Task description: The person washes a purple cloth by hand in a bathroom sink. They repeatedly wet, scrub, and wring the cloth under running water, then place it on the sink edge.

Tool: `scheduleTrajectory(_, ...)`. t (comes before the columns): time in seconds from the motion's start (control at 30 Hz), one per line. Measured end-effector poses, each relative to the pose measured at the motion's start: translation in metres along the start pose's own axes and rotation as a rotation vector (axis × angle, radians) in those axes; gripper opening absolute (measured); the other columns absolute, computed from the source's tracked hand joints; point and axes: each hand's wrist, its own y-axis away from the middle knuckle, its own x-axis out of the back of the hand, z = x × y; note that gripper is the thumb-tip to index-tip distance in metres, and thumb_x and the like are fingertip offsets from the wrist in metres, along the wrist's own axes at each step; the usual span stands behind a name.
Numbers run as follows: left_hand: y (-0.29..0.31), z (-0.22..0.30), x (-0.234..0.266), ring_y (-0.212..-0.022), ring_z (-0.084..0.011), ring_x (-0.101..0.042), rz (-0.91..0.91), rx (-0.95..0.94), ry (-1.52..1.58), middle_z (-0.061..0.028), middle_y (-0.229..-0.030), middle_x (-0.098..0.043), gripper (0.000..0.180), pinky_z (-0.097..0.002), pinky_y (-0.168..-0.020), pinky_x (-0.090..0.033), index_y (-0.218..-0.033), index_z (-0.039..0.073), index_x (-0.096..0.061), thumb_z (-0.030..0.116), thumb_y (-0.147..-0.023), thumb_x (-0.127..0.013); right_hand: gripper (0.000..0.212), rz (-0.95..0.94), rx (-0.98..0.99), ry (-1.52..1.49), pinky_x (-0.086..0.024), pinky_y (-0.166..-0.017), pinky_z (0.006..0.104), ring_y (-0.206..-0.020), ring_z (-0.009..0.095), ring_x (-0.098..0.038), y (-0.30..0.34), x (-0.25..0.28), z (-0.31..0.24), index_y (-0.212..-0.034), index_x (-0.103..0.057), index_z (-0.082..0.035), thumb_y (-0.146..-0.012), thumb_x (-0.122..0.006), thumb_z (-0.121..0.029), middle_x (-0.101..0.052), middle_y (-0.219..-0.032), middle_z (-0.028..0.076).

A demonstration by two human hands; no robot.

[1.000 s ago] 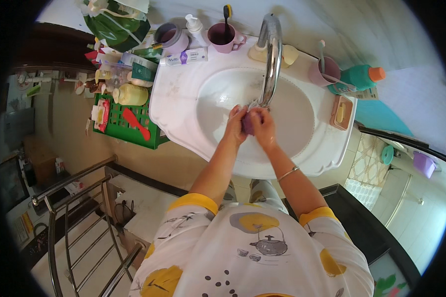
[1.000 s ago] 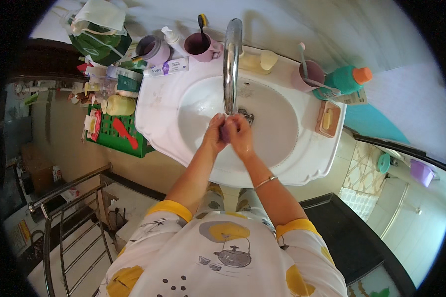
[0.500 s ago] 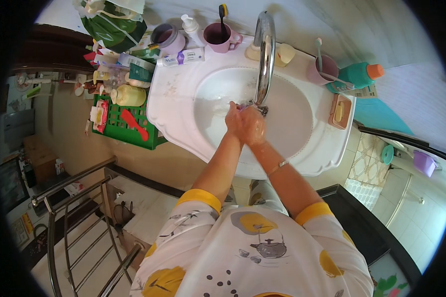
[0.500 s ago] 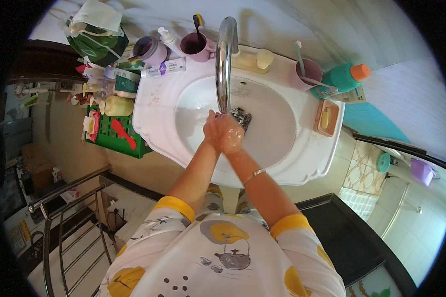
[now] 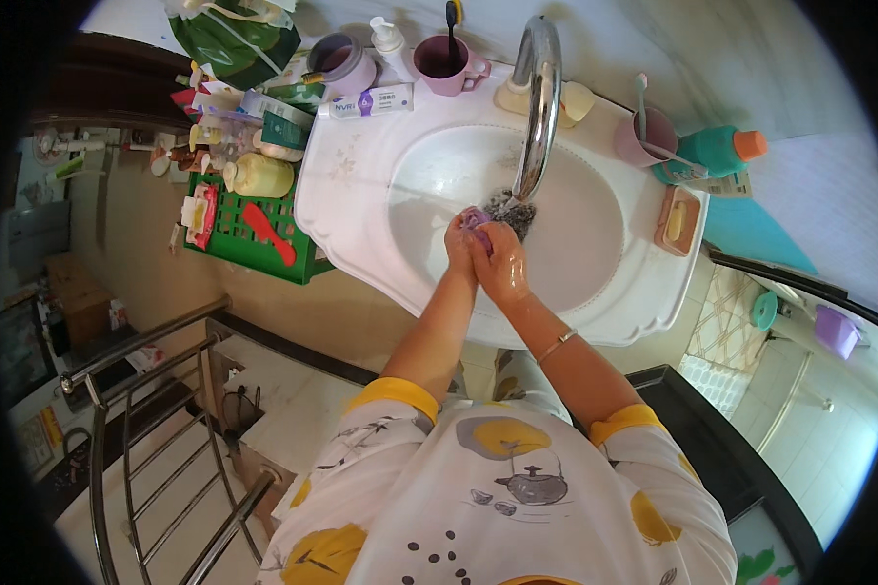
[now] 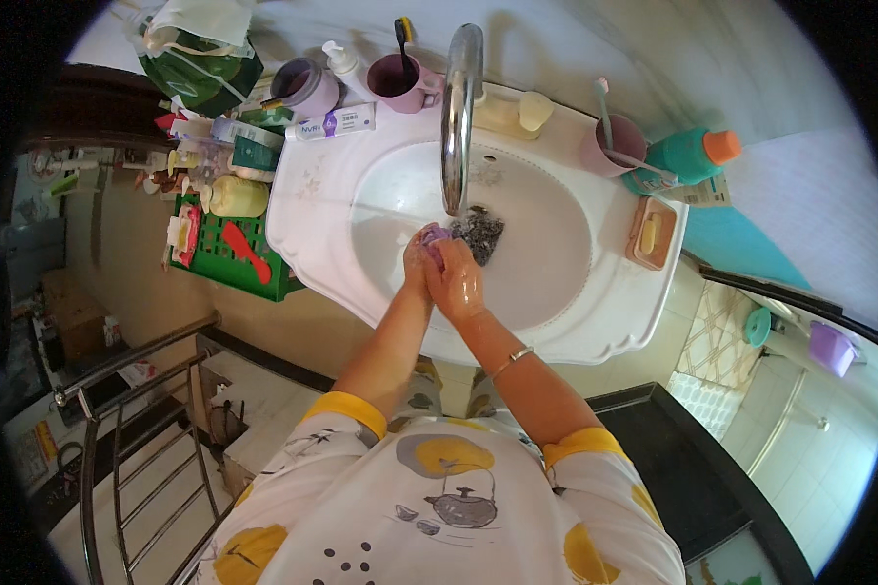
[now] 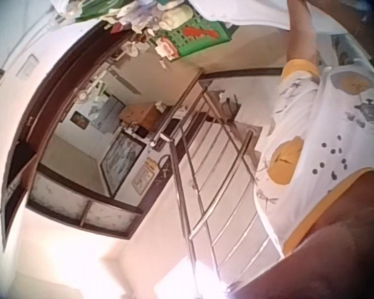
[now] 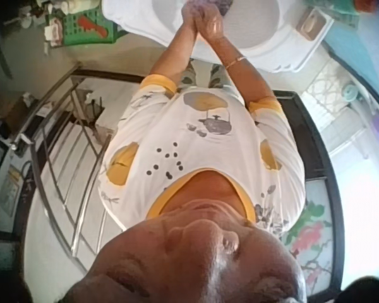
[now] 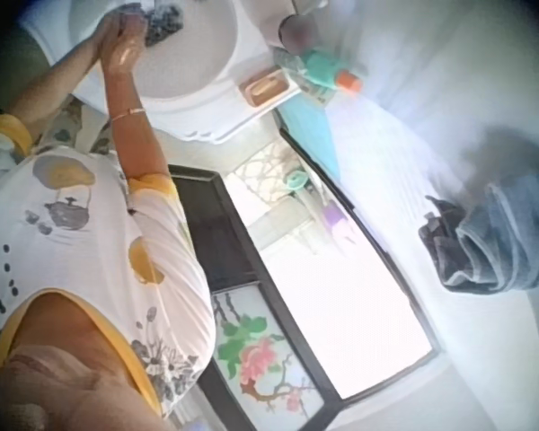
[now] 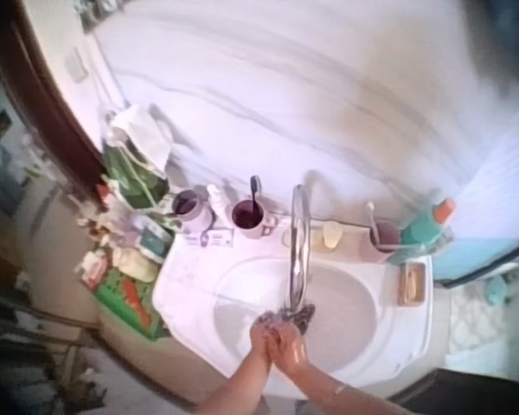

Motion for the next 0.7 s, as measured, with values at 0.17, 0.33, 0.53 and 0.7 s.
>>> scheduleTrajectory(0.17,0.025,-0.021,-0.040,-0.068,-0.0137,-0.056,0.187,-0.062,-0.510,-0.0033,-0.079,-0.059,0.027,-0.0266,-0.060,-0.047,-0.090,0.005,-0.058,0.032,-0.089,-0.055,0.022,0.007,-0.295,0.139,-0.048,-0.057,0.0434,-0.067,0.038,-0.060,-0.041,0.009,0.012,-0.080,-0.060,-0.005,-0.076,-0.060,-0.026,-0.062,-0.073,0.017)
scheduleTrajectory(0.33,0.009,0.010,-0.034,-0.074,-0.0192,-0.060,-0.033,0.237,-0.183,-0.0064,-0.086,-0.061,0.034,-0.0330,-0.067,-0.051,-0.099,0.005,-0.058,0.036,-0.089,-0.051,0.019,-0.201,0.191,0.194,-0.049,-0.059,0.0423,-0.070,0.036,-0.060,-0.007,0.004,-0.009,-0.074,-0.060,-0.006,-0.072,-0.061,-0.024,-0.062,-0.074,0.016)
scheduleTrajectory(0.53,0.021,0.002,-0.051,-0.089,-0.0198,-0.060,0.055,0.176,-0.215,-0.0072,-0.096,-0.061,0.031,-0.0347,-0.077,-0.051,-0.104,0.005,-0.054,0.032,-0.089,-0.050,0.015,0.004,-0.296,-0.192,-0.049,-0.062,0.0365,-0.066,0.031,-0.061,-0.061,0.009,0.039,-0.078,-0.059,-0.002,-0.070,-0.061,-0.015,-0.063,-0.075,0.016)
scheduleTrajectory(0.7,-0.009,0.023,0.013,-0.066,-0.0204,-0.056,-0.034,0.057,-0.450,-0.0049,-0.074,-0.058,0.027,-0.0367,-0.059,-0.047,-0.087,0.012,-0.054,0.039,-0.088,-0.051,0.014,-0.031,0.127,-0.318,-0.048,-0.064,0.0388,-0.070,0.033,-0.061,0.008,-0.003,-0.014,-0.078,-0.059,-0.001,-0.074,-0.060,-0.014,-0.062,-0.074,0.016)
